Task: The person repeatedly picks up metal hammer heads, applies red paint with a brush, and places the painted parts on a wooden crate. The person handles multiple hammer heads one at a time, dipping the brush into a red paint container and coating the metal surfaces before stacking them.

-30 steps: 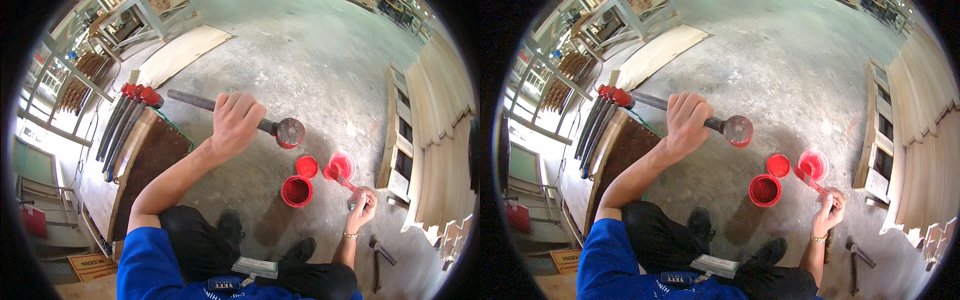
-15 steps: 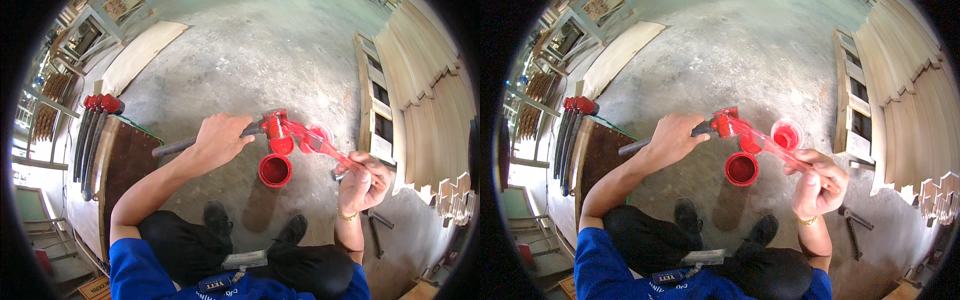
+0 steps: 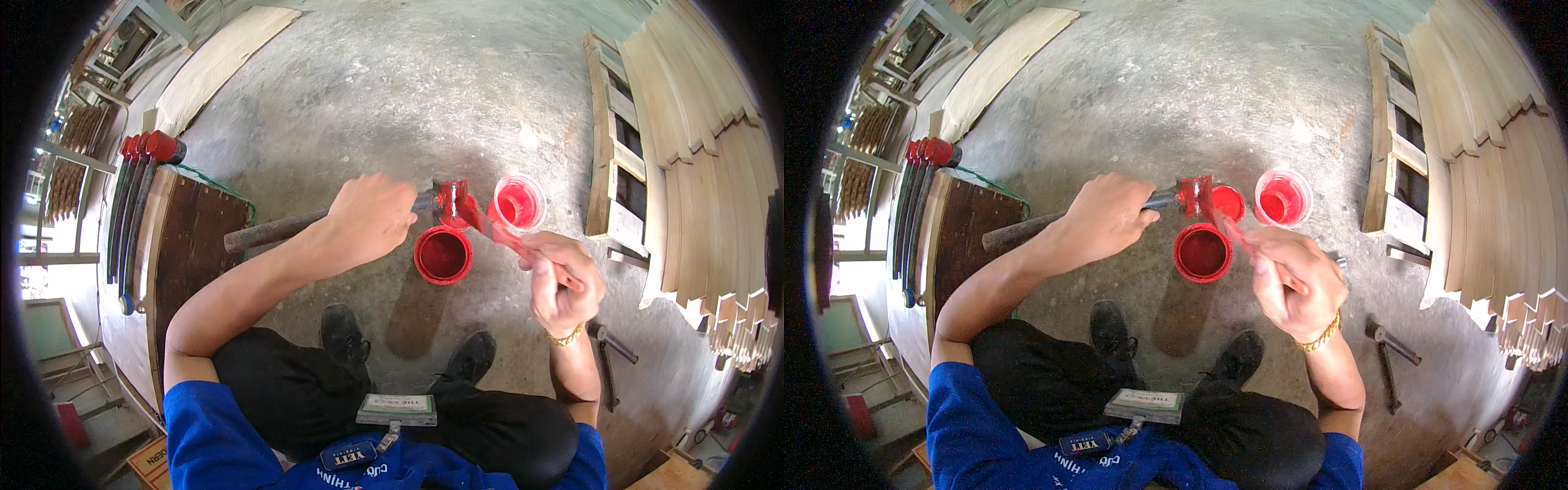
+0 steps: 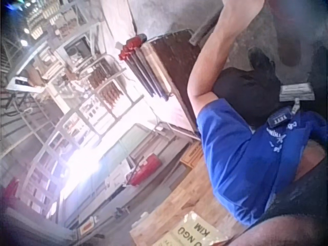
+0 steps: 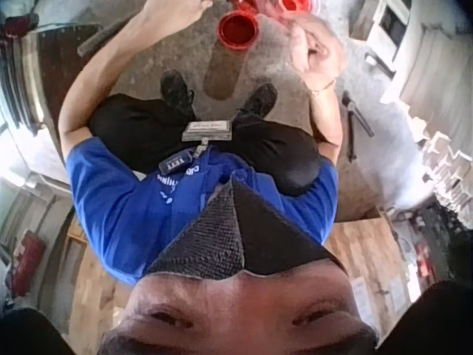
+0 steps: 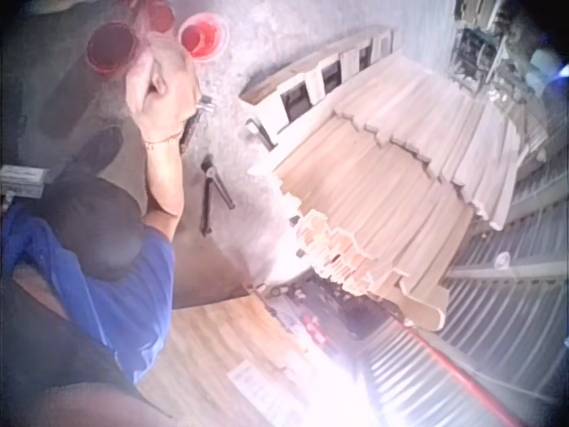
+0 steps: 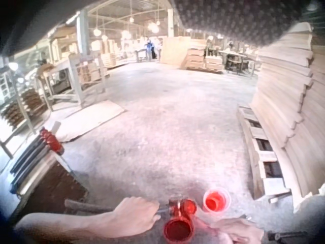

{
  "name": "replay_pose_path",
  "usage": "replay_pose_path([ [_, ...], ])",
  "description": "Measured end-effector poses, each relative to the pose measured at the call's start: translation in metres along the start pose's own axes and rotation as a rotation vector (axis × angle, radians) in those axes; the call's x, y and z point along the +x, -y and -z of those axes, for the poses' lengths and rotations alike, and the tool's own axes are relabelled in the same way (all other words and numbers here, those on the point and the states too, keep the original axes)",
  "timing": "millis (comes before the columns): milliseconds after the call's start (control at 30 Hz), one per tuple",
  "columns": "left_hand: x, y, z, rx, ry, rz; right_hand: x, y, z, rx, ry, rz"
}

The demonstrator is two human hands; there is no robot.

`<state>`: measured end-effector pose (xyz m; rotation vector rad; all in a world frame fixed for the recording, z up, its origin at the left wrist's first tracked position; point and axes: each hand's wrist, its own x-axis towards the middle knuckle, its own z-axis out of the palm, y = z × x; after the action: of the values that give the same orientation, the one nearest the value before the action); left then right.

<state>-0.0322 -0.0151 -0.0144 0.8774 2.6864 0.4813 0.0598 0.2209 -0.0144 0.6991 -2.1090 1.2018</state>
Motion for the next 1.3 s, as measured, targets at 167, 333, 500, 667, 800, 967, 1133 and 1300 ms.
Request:
replay_pose_path([
  [167, 0.004, -0.001, -0.004, 0.100, 0.004, 0.022, 0.012, -0.005, -0.021, -0.030, 0.081, 0.002],
  [333, 0.005, -0.002, -0.005, 0.290, 0.003, -0.002, 0.001, -0.017, -0.027, -0.076, 0.097, 0.015],
  [500, 0.004, -0.005, -0.007, 0.393, 0.018, -0.053, 0.011, -0.015, -0.039, -0.083, 0.024, 0.052],
  [667, 0.006, -0.014, -0.015, 0.486, 0.020, -0.049, 0.004, -0.029, -0.074, -0.106, 0.119, 0.061],
  [800, 0.006, -0.008, -0.016, 0.481, 0.052, -0.048, -0.016, -0.015, -0.058, -0.155, 0.168, -0.042],
  [967, 0.004, 0.003, -0.012, 0.348, 0.035, -0.024, -0.015, -0.009, -0.052, -0.111, 0.133, -0.028],
  [1133, 0.007, 0.008, -0.012, 0.320, 0.006, 0.003, -0.015, -0.033, -0.055, -0.144, 0.123, 0.058],
  [1300, 0.005, 0.017, -0.010, 0.199, 0.087, 0.141, -0.033, -0.041, -0.034, -0.039, -0.183, -0.147],
])
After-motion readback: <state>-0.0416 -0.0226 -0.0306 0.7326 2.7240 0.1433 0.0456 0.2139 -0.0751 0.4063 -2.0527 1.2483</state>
